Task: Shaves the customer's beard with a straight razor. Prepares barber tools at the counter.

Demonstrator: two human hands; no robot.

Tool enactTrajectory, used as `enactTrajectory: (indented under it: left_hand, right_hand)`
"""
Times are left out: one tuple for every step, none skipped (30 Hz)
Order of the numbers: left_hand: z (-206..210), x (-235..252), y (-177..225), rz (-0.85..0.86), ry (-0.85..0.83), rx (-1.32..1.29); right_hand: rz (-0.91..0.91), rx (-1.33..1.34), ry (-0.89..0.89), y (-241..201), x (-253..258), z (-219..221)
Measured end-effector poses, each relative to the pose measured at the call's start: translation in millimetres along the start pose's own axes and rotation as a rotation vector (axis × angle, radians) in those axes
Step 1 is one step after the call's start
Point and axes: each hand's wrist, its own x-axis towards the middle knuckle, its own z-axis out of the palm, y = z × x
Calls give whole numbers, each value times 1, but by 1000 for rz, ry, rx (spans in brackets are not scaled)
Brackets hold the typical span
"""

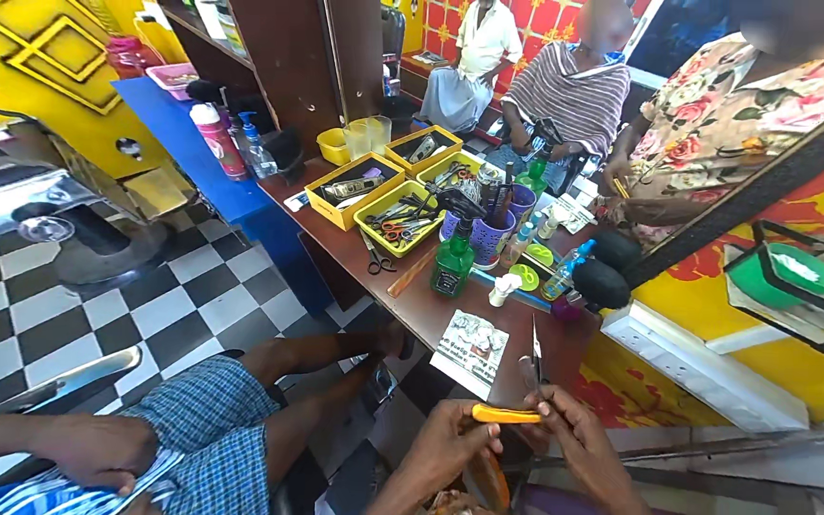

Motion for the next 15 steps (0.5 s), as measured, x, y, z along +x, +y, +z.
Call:
enactTrajectory:
  left_hand:
    - [-3, -1, 3, 20, 21, -9]
    - [-6, -1, 5, 35, 29, -9]
    - [-8, -1, 5, 44, 40, 2]
    - [-8, -2, 4, 37, 54, 17]
    - [-9, -3, 2, 13, 68, 35]
    - [-9, -6, 0, -16, 73, 52]
    - [-10, -9, -4, -41, 63, 68]
    - [-12, -14, -9, -64, 45, 88]
    - [-15, -20, -16, -88, 20, 108]
    - [-18, -26, -23, -120, -7, 124]
    - [-20, -33, -31, -159, -28, 133]
    - [-23, -40, -38, -208, -34, 144]
    - [-25, -49, -44, -257, -33, 161]
    - [-26, -58, -47, -298, -26, 177]
    - [-27, -68, -48, -324, -6, 189]
  right_hand:
    - [44, 12, -57, 1, -4, 1]
    - [78, 37, -94, 1, -8, 4]
    - [96, 67, -108, 1, -10, 7]
    - [98, 83, -93, 1, -9, 9]
    - [95, 83, -42, 2, -7, 8]
    - [96, 63, 37, 3, -2, 6]
    - [107, 21, 134, 3, 5, 0]
    - [114, -58, 234, 5, 12, -7]
    - [107, -174, 323, 8, 21, -15]
    - [87, -314, 401, 15, 30, -23]
    - [65, -446, 457, 22, 38, -30]
    - [41, -550, 494, 30, 45, -36]
    - [18, -629, 520, 41, 49, -40]
    - [-1, -674, 537, 52, 53, -44]
    - [-21, -702, 548, 62, 56, -47]
